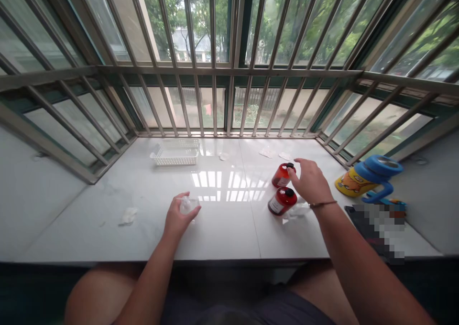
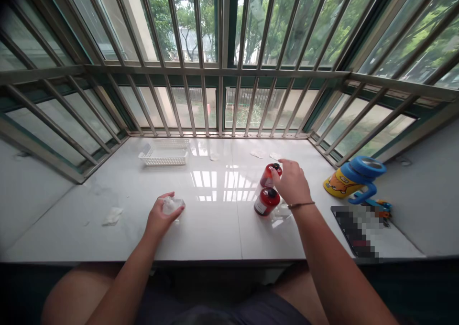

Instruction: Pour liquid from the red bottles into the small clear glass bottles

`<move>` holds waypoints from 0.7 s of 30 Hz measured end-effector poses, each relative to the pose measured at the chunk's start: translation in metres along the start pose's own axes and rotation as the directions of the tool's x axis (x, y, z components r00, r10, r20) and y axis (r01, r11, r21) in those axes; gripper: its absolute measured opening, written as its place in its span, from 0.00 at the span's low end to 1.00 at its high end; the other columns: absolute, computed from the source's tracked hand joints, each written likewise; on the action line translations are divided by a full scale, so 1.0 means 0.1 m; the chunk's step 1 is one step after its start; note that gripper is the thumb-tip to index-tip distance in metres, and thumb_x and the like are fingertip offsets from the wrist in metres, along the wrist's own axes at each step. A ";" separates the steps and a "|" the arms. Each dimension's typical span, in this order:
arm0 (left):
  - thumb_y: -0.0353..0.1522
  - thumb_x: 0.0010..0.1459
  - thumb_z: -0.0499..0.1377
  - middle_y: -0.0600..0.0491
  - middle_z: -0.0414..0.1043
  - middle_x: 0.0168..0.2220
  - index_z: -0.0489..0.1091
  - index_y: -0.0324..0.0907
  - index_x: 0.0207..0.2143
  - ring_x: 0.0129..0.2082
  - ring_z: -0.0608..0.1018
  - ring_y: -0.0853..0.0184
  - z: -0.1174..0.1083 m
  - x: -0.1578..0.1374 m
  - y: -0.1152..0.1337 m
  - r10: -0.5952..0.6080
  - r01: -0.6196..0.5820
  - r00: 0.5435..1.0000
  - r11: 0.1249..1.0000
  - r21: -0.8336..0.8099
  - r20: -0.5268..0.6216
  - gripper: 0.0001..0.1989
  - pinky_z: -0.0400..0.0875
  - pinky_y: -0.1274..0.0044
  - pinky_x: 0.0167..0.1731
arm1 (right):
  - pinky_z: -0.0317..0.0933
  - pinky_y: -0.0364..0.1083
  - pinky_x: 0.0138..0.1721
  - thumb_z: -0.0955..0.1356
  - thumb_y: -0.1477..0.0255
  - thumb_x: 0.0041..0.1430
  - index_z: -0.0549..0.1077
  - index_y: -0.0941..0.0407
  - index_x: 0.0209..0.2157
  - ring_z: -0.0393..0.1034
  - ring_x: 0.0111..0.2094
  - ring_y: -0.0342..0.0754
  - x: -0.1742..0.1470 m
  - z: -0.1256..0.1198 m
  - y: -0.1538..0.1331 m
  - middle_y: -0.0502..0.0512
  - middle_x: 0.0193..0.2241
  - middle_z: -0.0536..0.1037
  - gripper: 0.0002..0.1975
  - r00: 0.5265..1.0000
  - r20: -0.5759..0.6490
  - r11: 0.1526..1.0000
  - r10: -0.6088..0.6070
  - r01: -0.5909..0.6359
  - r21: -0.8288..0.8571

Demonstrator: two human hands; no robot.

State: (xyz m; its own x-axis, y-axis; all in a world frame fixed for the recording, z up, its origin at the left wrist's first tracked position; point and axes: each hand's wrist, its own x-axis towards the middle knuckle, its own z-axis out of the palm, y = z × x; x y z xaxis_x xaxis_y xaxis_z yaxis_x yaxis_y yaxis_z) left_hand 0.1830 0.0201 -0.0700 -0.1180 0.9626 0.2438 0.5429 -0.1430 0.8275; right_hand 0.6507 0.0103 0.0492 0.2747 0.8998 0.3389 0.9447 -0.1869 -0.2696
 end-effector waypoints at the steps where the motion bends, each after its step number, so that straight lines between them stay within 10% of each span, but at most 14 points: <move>1: 0.47 0.52 0.72 0.49 0.77 0.57 0.76 0.48 0.48 0.56 0.81 0.53 0.03 0.00 0.00 0.020 -0.020 1.000 1.000 0.001 -0.020 0.24 0.75 0.63 0.61 | 0.64 0.61 0.60 0.64 0.58 0.72 0.64 0.62 0.68 0.69 0.62 0.68 0.14 0.00 0.08 0.77 0.63 0.71 0.31 0.987 0.126 0.994 0.102 -0.095 -0.062; 5: 0.46 0.53 0.70 0.48 0.77 0.55 0.75 0.47 0.43 0.56 0.80 0.53 0.09 0.00 0.00 0.063 -0.063 0.997 0.998 0.008 -0.052 0.19 0.75 0.63 0.60 | 0.69 0.55 0.46 0.64 0.55 0.72 0.67 0.62 0.65 0.78 0.51 0.66 0.57 0.07 0.10 0.74 0.53 0.80 0.30 0.881 0.426 0.978 0.207 -0.169 -0.126; 12: 0.45 0.54 0.69 0.48 0.77 0.55 0.74 0.46 0.44 0.56 0.80 0.53 0.07 0.00 -0.02 0.082 -0.081 0.996 0.997 0.020 -0.031 0.19 0.74 0.63 0.60 | 0.69 0.51 0.44 0.65 0.52 0.73 0.72 0.54 0.61 0.79 0.48 0.59 0.54 0.27 -0.64 0.65 0.53 0.82 0.26 0.824 0.558 0.994 -0.102 0.059 0.095; 17: 0.45 0.55 0.69 0.47 0.77 0.54 0.75 0.46 0.45 0.56 0.80 0.52 0.07 0.00 -0.02 0.097 -0.096 0.995 0.995 0.039 -0.031 0.19 0.75 0.63 0.59 | 0.70 0.50 0.53 0.69 0.51 0.69 0.69 0.45 0.67 0.77 0.56 0.56 0.19 0.25 -1.14 0.57 0.60 0.79 0.29 0.715 0.564 0.907 -0.413 0.267 0.325; 21: 0.45 0.55 0.69 0.47 0.76 0.54 0.75 0.46 0.46 0.56 0.80 0.53 0.08 0.00 -0.03 0.109 -0.108 0.994 0.994 0.031 -0.022 0.20 0.76 0.63 0.59 | 0.70 0.57 0.56 0.70 0.50 0.68 0.68 0.48 0.69 0.74 0.60 0.63 0.12 0.05 -1.00 0.62 0.63 0.75 0.33 0.755 0.433 0.869 -0.493 0.408 0.279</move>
State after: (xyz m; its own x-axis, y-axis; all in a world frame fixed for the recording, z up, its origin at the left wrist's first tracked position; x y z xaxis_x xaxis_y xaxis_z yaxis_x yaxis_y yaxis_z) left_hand 0.1879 0.0225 -0.0761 -0.0769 0.9360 0.3435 0.5776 -0.2390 0.7805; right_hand 0.5582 0.0418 0.0760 -0.3360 0.9419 -0.0019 0.8832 0.3144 -0.3479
